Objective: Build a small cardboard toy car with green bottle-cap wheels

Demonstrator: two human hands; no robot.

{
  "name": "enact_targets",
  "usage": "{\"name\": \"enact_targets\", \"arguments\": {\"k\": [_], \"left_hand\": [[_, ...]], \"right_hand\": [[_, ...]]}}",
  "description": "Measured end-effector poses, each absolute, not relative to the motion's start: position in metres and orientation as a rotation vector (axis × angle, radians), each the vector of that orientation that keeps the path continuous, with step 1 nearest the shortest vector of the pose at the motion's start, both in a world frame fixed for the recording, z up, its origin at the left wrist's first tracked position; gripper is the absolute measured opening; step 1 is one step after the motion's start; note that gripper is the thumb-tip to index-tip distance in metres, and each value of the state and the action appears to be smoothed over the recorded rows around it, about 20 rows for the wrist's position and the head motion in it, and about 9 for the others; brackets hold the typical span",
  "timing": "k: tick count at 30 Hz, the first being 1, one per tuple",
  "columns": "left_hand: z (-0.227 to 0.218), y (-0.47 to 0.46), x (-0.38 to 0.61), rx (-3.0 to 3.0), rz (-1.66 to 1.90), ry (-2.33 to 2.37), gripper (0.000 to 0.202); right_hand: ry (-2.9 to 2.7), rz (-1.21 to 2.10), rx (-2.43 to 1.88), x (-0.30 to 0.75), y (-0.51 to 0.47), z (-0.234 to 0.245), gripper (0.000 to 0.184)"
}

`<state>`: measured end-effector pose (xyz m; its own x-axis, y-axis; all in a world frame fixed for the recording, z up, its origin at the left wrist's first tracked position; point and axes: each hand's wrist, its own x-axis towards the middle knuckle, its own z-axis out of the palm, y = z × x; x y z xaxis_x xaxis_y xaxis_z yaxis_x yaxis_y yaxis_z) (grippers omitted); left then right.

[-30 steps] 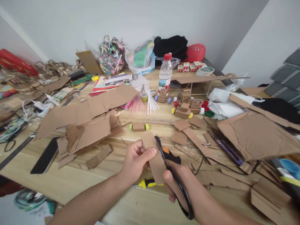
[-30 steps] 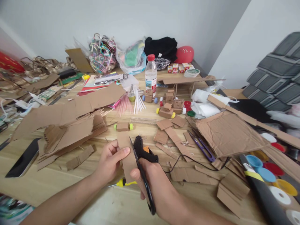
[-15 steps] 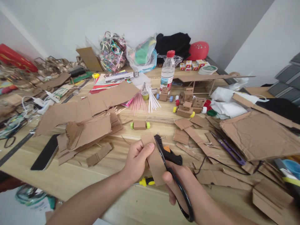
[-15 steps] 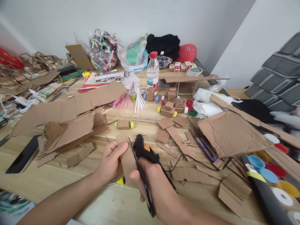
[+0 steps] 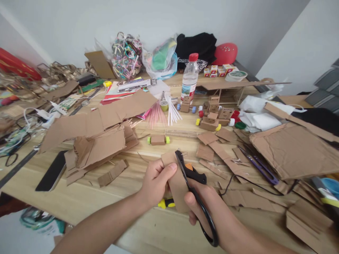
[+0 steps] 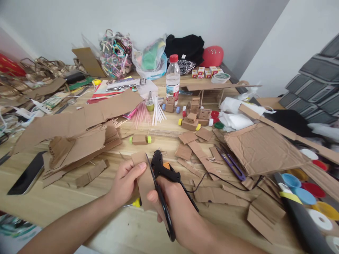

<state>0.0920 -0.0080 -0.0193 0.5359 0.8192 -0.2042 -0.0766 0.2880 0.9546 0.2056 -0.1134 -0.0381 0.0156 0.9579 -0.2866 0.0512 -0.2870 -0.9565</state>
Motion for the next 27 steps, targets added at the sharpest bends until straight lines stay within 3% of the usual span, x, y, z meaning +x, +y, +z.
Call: {"name": "enact_targets", "arguments": {"k": [6,16,27], "left_hand": [[-0.019,-0.011,0.093,1.087,0.631,0.808,0.055],[-0.018,-0.011,0.093,1.074,0.631,0.803,0.060],[-0.020,-0.013,0.091,1.123,0.501,0.756,0.060]], "right_hand": [[-1.016,1.392,-1.490,0.206,-0.114,-0.044,0.051],[-0.842,1.528,-1.406,0.201,-0.110,-0.037,0.034],[-1.069,1.379,-1.517,0.207,-0.111,-0.029,0.070]]}}
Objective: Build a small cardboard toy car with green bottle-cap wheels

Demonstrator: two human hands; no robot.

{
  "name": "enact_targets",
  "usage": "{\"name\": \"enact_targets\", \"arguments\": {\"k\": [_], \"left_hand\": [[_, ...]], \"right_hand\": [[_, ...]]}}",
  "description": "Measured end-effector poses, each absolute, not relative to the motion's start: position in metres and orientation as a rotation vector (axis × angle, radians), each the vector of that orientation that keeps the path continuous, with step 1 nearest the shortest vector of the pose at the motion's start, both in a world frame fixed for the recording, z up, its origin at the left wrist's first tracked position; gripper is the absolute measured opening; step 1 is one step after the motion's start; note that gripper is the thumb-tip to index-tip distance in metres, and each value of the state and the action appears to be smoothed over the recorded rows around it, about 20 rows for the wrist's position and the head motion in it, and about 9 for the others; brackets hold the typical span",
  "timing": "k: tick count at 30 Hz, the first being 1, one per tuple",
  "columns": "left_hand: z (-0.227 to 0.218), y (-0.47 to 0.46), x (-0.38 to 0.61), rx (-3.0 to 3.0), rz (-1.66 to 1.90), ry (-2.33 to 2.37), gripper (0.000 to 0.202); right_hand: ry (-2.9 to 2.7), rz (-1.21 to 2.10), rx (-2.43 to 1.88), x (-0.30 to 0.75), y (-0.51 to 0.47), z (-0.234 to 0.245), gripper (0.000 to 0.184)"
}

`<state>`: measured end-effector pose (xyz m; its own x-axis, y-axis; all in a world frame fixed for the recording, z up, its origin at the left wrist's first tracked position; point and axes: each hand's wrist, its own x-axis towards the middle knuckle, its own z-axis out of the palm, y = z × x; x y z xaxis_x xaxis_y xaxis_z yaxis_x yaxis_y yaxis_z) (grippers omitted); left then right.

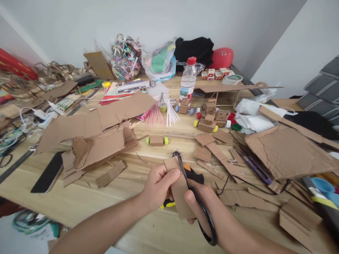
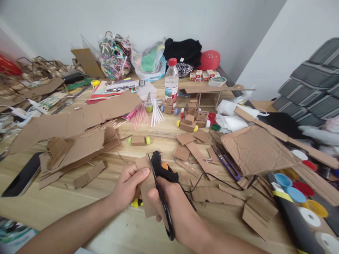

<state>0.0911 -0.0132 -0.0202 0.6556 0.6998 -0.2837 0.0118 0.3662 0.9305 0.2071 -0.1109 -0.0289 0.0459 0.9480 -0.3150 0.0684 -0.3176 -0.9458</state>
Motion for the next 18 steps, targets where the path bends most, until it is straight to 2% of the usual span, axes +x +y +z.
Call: {"name": "enact_targets", "arguments": {"k": [10,18], "left_hand": [[-0.021,-0.008,0.091,1.140,0.588,0.784,0.068],[-0.017,-0.003,0.090,1.242,0.657,0.747,0.064]], "right_hand": [[-1.000,1.404,-1.484,0.204,-0.110,-0.025,0.072],[-0.978,1.419,-1.499,0.202,-0.107,-0.016,0.059]]}}
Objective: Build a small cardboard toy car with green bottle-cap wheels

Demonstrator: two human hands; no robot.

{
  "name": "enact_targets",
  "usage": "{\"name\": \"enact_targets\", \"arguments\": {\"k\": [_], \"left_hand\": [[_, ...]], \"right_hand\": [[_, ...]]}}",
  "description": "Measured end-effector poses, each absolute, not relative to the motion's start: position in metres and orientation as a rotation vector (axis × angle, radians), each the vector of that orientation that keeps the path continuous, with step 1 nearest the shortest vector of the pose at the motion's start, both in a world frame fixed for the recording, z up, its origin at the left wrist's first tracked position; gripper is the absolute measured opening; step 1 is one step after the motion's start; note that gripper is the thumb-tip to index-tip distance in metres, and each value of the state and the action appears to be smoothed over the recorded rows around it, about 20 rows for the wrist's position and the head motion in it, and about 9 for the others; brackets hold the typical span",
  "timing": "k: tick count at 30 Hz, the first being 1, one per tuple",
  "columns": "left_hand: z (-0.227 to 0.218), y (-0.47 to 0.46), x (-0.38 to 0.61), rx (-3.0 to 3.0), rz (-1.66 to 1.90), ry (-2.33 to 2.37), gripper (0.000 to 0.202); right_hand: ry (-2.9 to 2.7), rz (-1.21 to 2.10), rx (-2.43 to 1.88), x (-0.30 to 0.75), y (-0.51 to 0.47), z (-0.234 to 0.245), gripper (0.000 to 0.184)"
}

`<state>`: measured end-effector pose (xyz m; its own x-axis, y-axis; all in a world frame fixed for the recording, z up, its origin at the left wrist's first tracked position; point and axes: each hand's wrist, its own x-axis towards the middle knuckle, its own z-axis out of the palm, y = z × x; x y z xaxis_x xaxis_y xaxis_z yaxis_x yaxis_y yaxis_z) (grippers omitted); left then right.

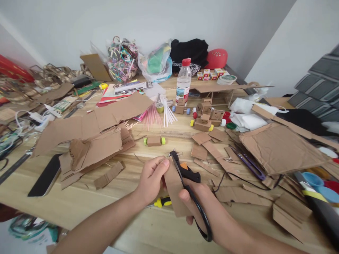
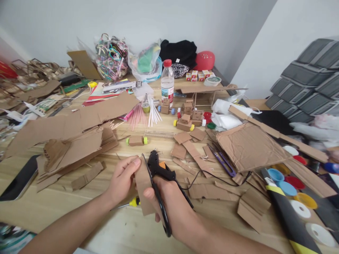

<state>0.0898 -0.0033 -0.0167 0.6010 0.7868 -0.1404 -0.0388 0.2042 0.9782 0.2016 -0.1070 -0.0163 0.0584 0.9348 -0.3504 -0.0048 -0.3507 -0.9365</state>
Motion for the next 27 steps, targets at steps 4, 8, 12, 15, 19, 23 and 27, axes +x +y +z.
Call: {"name": "enact_targets", "arguments": {"k": [4,8,12,15,19,23,27], "left_hand": [[-0.019,-0.004,0.089,1.261,0.659,0.750,0.061],[-0.018,-0.003,0.088,1.270,0.645,0.748,0.061],[-0.017,-0.003,0.089,1.277,0.650,0.742,0.062],[-0.017,-0.002,0.089,1.275,0.647,0.750,0.063],[-0.016,-0.001,0.089,1.293,0.640,0.760,0.063],[-0.016,-0.001,0.088,1.281,0.633,0.762,0.062],[-0.017,-0.001,0.088,1.275,0.630,0.758,0.061]], "right_hand": [[-0.933,1.457,-1.477,0.202,-0.108,-0.022,0.054],[-0.883,1.471,-1.497,0.201,-0.109,-0.026,0.051],[-0.851,1.479,-1.494,0.199,-0.107,-0.024,0.051],[-0.802,1.505,-1.483,0.197,-0.106,-0.020,0.049],[-0.798,1.471,-1.488,0.197,-0.106,-0.014,0.052],[-0.859,1.427,-1.517,0.198,-0.106,-0.012,0.061],[-0.893,1.435,-1.501,0.198,-0.105,-0.013,0.065]]}}
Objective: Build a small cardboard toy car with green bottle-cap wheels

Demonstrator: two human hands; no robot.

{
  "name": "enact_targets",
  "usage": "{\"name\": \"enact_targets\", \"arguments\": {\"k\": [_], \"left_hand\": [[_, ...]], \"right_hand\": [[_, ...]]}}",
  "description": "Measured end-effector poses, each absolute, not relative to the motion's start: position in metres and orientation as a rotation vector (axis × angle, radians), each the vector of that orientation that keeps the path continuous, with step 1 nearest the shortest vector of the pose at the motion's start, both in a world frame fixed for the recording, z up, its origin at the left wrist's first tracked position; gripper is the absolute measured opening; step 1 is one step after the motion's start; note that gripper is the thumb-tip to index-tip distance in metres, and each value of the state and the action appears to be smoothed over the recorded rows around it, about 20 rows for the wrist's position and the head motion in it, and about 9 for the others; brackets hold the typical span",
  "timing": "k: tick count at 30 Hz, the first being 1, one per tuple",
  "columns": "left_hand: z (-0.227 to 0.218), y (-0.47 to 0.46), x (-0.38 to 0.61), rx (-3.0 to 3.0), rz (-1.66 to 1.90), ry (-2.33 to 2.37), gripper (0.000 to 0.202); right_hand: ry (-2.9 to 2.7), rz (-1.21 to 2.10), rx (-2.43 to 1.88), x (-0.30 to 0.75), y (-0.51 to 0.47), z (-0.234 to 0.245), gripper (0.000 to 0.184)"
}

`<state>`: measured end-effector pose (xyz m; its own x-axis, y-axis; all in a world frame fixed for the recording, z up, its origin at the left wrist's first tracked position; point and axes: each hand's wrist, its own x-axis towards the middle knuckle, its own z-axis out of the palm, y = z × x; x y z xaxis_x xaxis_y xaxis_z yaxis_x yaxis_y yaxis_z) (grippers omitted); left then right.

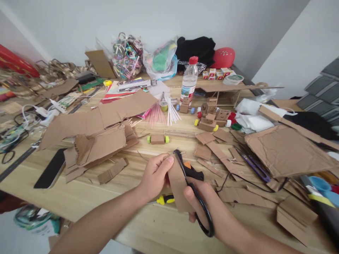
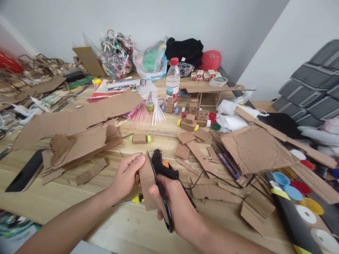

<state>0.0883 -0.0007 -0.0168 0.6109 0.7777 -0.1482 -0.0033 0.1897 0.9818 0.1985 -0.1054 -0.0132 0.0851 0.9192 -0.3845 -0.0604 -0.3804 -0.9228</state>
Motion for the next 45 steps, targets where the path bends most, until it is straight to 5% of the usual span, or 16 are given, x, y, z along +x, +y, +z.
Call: {"name": "enact_targets", "arguments": {"k": [10,21,23,28,33,37,40,45], "left_hand": [[-0.017,-0.001,0.089,1.303,0.634,0.762,0.063],[-0.019,0.004,0.091,1.257,0.707,0.783,0.059],[-0.020,0.007,0.092,1.216,0.752,0.789,0.058],[-0.019,0.015,0.092,1.173,0.827,0.777,0.059],[-0.020,0.017,0.090,1.165,0.855,0.740,0.059],[-0.020,0.018,0.090,1.133,0.858,0.705,0.061],[-0.019,0.018,0.090,1.142,0.835,0.676,0.061],[-0.021,0.013,0.091,1.184,0.844,0.676,0.061]], "right_hand": [[-0.845,1.431,-1.494,0.196,-0.105,-0.020,0.050],[-0.875,1.434,-1.556,0.211,-0.096,-0.009,0.054],[-1.053,1.288,-1.687,0.230,-0.091,0.001,0.053],[-1.505,0.294,-2.372,0.279,-0.083,0.016,0.035],[-1.738,0.188,-2.739,0.298,-0.078,0.006,0.033],[-1.861,0.203,-2.581,0.312,-0.082,0.001,0.039],[-1.891,0.183,-2.345,0.309,-0.089,0.011,0.027],[-1.766,0.597,-1.786,0.261,-0.096,0.020,0.031]]}}
